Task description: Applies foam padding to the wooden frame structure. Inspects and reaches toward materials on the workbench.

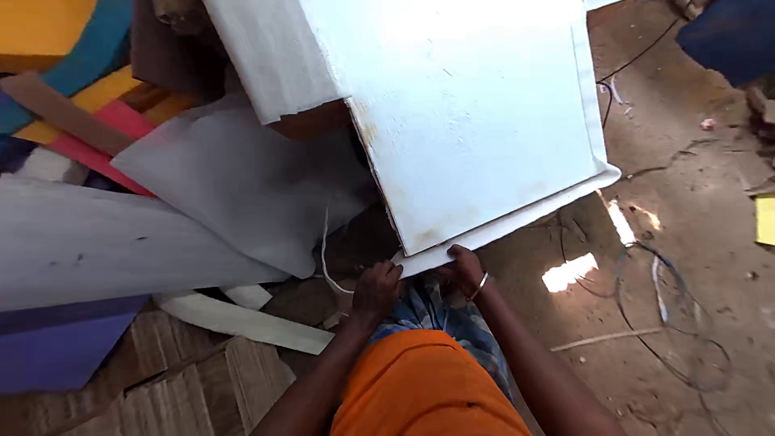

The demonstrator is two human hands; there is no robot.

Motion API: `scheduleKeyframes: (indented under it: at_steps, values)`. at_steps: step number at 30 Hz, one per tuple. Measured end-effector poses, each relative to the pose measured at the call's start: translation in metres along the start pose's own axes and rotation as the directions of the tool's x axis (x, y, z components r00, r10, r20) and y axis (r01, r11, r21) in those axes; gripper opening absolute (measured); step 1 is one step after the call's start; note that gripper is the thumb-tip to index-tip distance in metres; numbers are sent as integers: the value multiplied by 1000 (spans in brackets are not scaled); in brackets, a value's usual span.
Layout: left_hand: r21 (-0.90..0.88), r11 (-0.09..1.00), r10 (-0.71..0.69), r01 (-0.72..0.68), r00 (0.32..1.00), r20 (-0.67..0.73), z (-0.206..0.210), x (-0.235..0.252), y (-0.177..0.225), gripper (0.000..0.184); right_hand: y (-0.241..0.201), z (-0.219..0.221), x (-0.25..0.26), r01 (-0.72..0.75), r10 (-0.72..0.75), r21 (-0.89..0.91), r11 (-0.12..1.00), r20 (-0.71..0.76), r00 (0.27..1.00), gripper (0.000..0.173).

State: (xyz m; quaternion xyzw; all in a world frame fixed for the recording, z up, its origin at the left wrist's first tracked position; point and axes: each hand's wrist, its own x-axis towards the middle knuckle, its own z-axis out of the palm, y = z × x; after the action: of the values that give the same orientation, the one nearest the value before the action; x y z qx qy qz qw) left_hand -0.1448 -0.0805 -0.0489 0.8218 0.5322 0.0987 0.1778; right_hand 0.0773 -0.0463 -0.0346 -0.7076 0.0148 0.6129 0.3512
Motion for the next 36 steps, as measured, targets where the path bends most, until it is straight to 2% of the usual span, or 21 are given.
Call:
scheduleKeyframes:
  at_steps: [3, 6, 13, 17, 20, 21, 23, 25, 27, 29, 30, 32, 34, 36]
  values:
    - [-6, 999, 45, -46, 998, -44, 2, 4, -6, 19, -5, 7, -2, -1, 3, 91, 996, -23, 1000, 27]
    - [-16, 998, 52, -53, 997, -59, 6, 6, -12, 18, -10, 12, 0, -16, 13, 160, 987, 19, 1000, 27]
    - [-49, 996, 78, -79, 996, -33, 3, 12, -18, 18, -13, 22, -2, -12, -4, 286, 958, 54, 999, 27]
    - [-70, 996, 51, -49, 998, 30, -9, 22, -25, 17, -29, 36, -10, -54, 25, 339, 939, 90, 996, 36]
    - [-94, 996, 8, -1, 997, 78, -19, 30, -32, 21, -31, 22, -10, -93, 31, 262, 961, 229, 973, 46]
    - [-100, 995, -14, 25, 995, 103, -21, 29, -36, 26, -28, 12, -7, -94, 38, 173, 980, 303, 952, 49]
    - [-86, 992, -77, 90, 986, 150, -28, 22, -43, 34, -27, -6, -8, -25, 97, -187, 982, 387, 917, 52]
    - [-49, 986, -150, 158, 980, 133, -39, 9, -54, 28, -35, -11, -25, 168, 127, -550, 818, 458, 880, 45]
    - [-19, 973, -228, 231, 969, 93, -51, -7, -67, 23, -41, -8, -42, 440, -4, -695, 569, 533, 846, 37]
    - [10, 956, -294, 294, 955, 27, -57, -26, -83, 22, -41, 1, -48, 652, -162, -679, 337, 640, 751, 42]
    - [27, 944, -329, 329, 944, 5, -59, -34, -92, 21, -42, 11, -47, 716, -193, -654, 243, 691, 697, 46]
    - [60, 916, -397, 398, 917, -17, -64, -45, -109, 21, -45, 38, -41, 793, -164, -601, 95, 776, 608, 49]
    - [70, 879, -471, 471, 882, -19, -74, -49, -122, 23, -48, 71, -39, 841, -86, -540, 27, 837, 540, 47]
    - [34, 858, -509, 513, 857, -81, -85, -47, -129, 22, -59, 108, -49, 849, 1, -528, 10, 849, 528, 48]
